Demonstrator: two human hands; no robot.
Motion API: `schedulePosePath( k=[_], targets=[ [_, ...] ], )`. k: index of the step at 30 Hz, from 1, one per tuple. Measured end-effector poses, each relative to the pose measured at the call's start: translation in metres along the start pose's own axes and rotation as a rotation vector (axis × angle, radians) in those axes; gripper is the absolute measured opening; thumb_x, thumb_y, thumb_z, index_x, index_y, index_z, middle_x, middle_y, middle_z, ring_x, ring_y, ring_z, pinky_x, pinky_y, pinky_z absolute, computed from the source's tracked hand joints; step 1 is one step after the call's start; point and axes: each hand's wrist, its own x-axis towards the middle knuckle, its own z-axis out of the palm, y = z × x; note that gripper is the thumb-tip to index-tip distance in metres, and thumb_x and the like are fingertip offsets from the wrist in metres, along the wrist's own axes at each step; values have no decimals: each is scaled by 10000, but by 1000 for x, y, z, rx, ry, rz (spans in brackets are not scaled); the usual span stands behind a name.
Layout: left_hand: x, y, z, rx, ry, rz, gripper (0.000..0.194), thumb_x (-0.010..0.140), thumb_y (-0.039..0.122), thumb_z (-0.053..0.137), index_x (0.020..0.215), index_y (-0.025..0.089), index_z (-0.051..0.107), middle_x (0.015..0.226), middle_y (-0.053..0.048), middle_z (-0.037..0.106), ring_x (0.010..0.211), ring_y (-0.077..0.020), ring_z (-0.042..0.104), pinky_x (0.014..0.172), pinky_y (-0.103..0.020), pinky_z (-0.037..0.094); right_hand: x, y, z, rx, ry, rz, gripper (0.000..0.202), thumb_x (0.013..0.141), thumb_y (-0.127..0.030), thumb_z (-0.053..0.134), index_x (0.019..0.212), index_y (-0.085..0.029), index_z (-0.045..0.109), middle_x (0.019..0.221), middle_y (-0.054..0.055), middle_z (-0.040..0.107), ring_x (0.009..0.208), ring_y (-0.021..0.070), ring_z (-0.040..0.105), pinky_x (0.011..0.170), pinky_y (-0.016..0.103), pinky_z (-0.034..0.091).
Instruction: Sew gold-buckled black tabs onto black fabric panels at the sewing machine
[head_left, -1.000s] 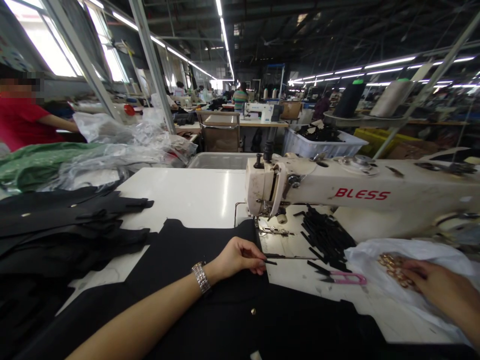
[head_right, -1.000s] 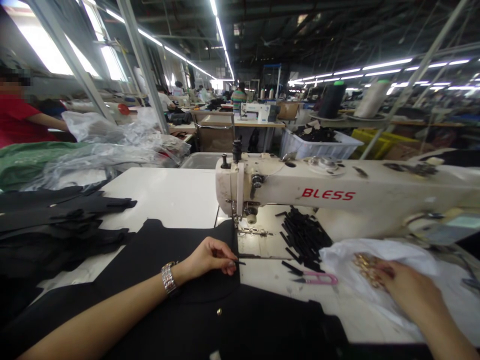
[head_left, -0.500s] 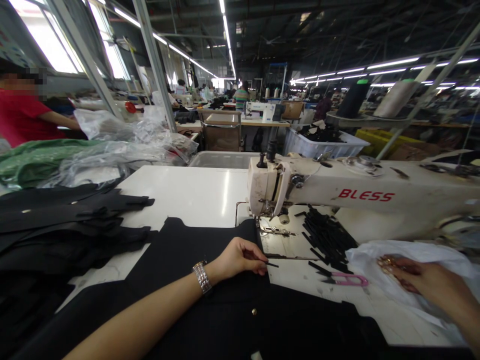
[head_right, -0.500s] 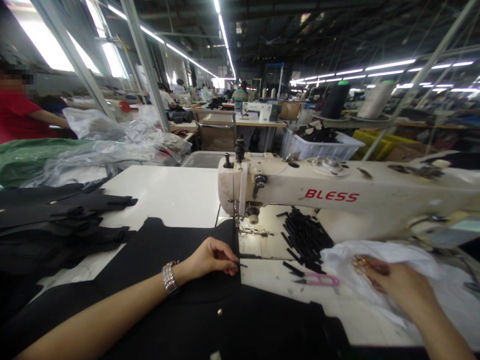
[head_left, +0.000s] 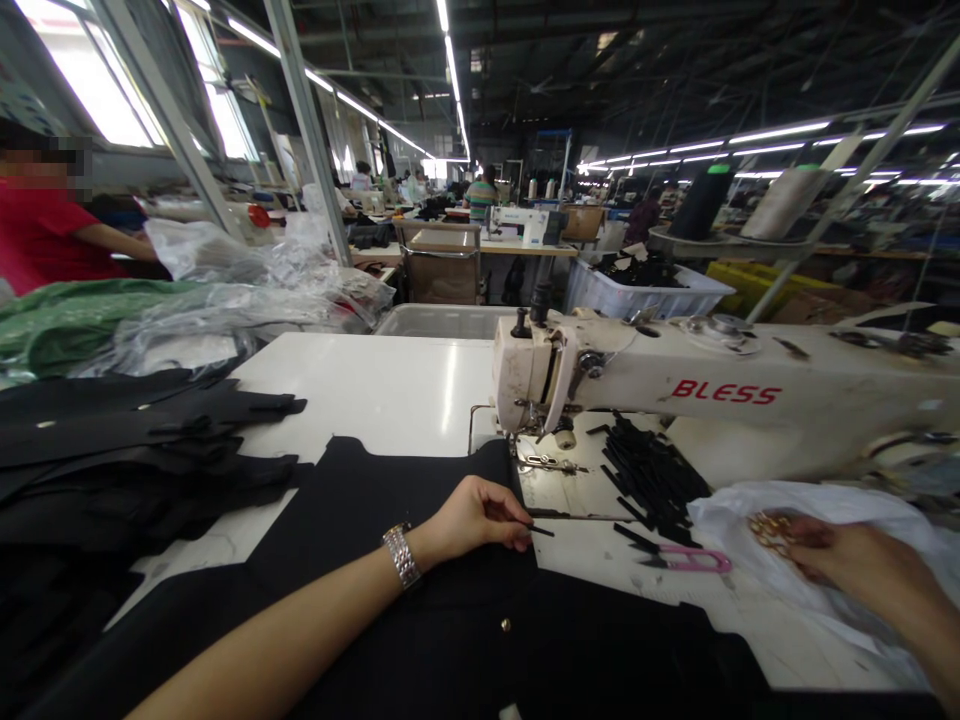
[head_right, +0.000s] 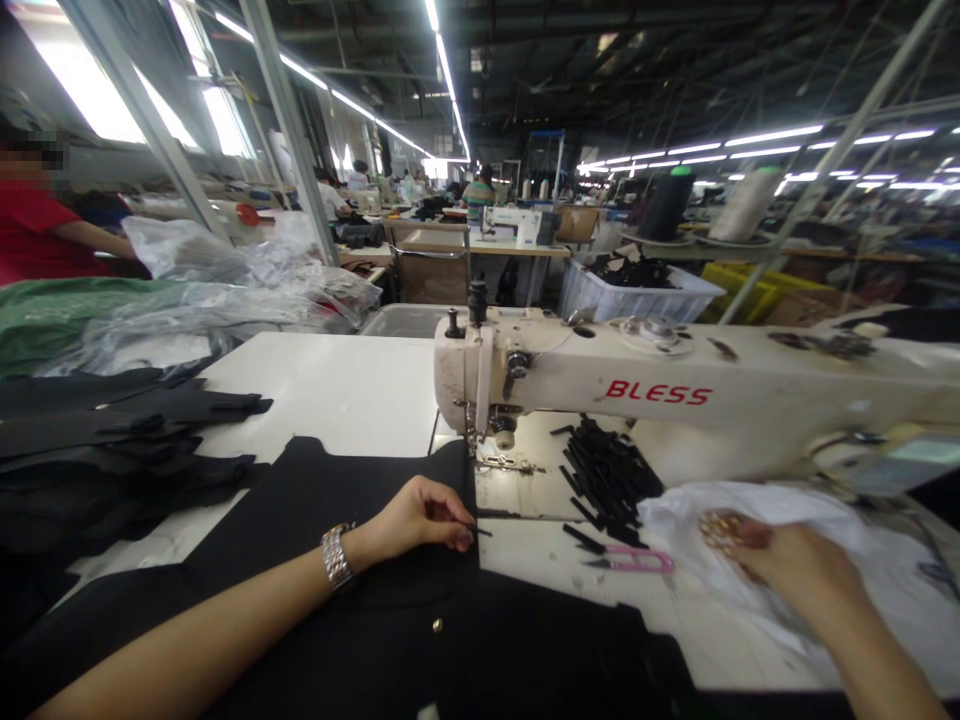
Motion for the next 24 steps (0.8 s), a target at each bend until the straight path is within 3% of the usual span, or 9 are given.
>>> schedulePosePath(
  k=[3, 8, 13, 18, 21, 24],
  targets=[
    [0, 0, 0, -1, 0, 0, 271, 529, 270, 741, 661, 64, 624, 575, -56, 658, 505, -120, 609, 517, -205, 488, -4, -7, -6, -24, -261, 16, 195, 470, -414, 695, 520, -225, 683, 518, 84, 624, 498, 210, 576, 515, 294, 360],
    [0, -2, -1, -33, -19, 44, 263, 529, 257, 745, 673, 62, 642, 595, -61, 662, 534, -127, 617, 561, -221, 506, -7, -13, -11, -13, -265, 59, 177, 535, -395, 652, 532, -218, 668, 570, 101, 637, 561, 218, 593, 545, 298, 359],
    [-1, -2, -2, 50, 5, 118, 265, 523, 289, 744, 651, 73, 658, 634, -74, 667, 578, -157, 625, 597, -256, 522, -19, -15, -22, -60, -104, 57, 134, 495, -348, 664, 578, -242, 663, 741, 117, 662, 590, 208, 590, 536, 289, 366],
    [-3, 2, -5, 290, -1, 333, 175, 602, 266, 703, 646, 100, 669, 701, -85, 673, 646, -164, 624, 611, -233, 509, -48, -26, -25, 69, 52, 31, 238, 485, -439, 594, 659, -288, 655, 759, 90, 663, 596, 238, 583, 521, 314, 400],
    [-5, 3, -6, 388, -11, 450, 130, 646, 237, 675, 650, 107, 667, 704, -86, 672, 654, -162, 623, 622, -232, 505, -73, -54, -23, 332, 112, 2, 289, 488, -453, 569, 707, -280, 645, 799, 67, 661, 618, 240, 595, 587, 329, 443],
    [-6, 5, -6, 428, -13, 500, 115, 658, 225, 668, 649, 111, 661, 704, -86, 672, 650, -159, 623, 618, -230, 503, -97, -96, -17, 645, 74, -83, 266, 532, -442, 580, 708, -250, 634, 787, 55, 654, 674, 237, 602, 670, 334, 469]
  ],
)
